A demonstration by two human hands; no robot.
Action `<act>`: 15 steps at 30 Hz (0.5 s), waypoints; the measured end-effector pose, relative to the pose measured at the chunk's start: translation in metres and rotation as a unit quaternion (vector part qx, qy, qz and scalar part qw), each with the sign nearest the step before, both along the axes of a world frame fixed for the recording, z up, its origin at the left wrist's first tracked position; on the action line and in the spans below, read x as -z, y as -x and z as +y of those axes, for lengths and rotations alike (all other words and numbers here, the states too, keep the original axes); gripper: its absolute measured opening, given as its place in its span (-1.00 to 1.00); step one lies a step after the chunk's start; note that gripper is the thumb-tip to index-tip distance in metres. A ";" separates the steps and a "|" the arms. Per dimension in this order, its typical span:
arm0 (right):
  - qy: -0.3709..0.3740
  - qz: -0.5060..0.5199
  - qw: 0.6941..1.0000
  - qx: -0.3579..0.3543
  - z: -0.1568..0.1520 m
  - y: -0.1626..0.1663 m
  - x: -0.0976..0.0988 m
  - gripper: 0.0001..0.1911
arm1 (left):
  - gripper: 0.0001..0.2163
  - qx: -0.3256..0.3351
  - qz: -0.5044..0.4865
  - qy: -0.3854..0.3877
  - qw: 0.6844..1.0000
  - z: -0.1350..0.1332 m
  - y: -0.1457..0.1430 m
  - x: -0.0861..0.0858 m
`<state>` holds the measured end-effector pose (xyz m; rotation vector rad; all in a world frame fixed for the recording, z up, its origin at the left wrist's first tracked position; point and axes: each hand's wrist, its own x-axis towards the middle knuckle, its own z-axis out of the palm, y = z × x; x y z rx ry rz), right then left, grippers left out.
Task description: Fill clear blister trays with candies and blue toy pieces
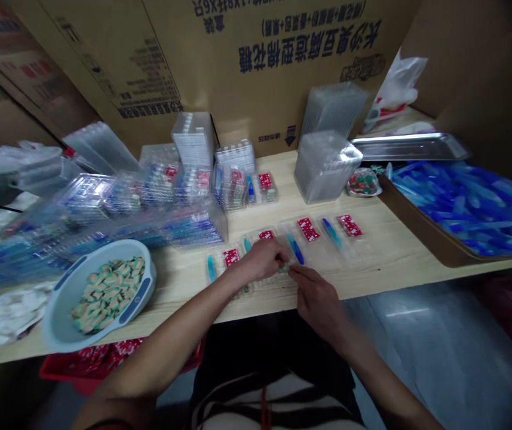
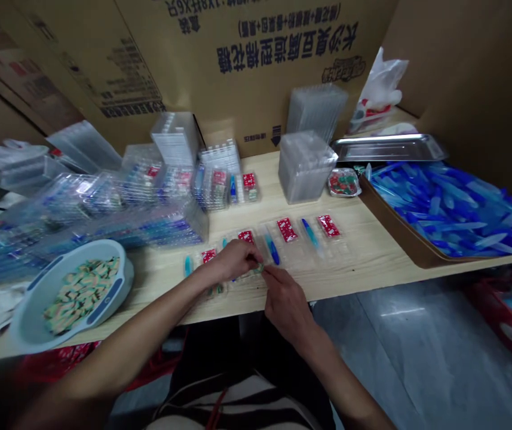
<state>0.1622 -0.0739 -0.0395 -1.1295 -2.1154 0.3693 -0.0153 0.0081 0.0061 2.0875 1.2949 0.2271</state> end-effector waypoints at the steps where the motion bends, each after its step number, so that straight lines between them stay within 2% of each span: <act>1: 0.002 0.000 1.000 0.000 0.001 0.000 0.000 -0.52 | -0.75 0.017 0.016 -0.018 1.000 0.000 -0.001 0.000; 6: 0.017 -0.004 1.000 -0.004 0.003 -0.002 -0.002 -0.53 | -0.76 0.072 0.070 -0.098 0.990 -0.003 0.002 0.005; 12: 0.028 -0.020 0.999 -0.008 0.002 -0.004 -0.001 -0.53 | -0.84 0.020 0.048 -0.119 0.992 -0.003 0.008 0.007; 15: 0.031 -0.016 0.999 -0.009 0.003 -0.005 0.000 -0.51 | -0.81 0.027 0.019 -0.149 0.988 -0.012 0.013 0.004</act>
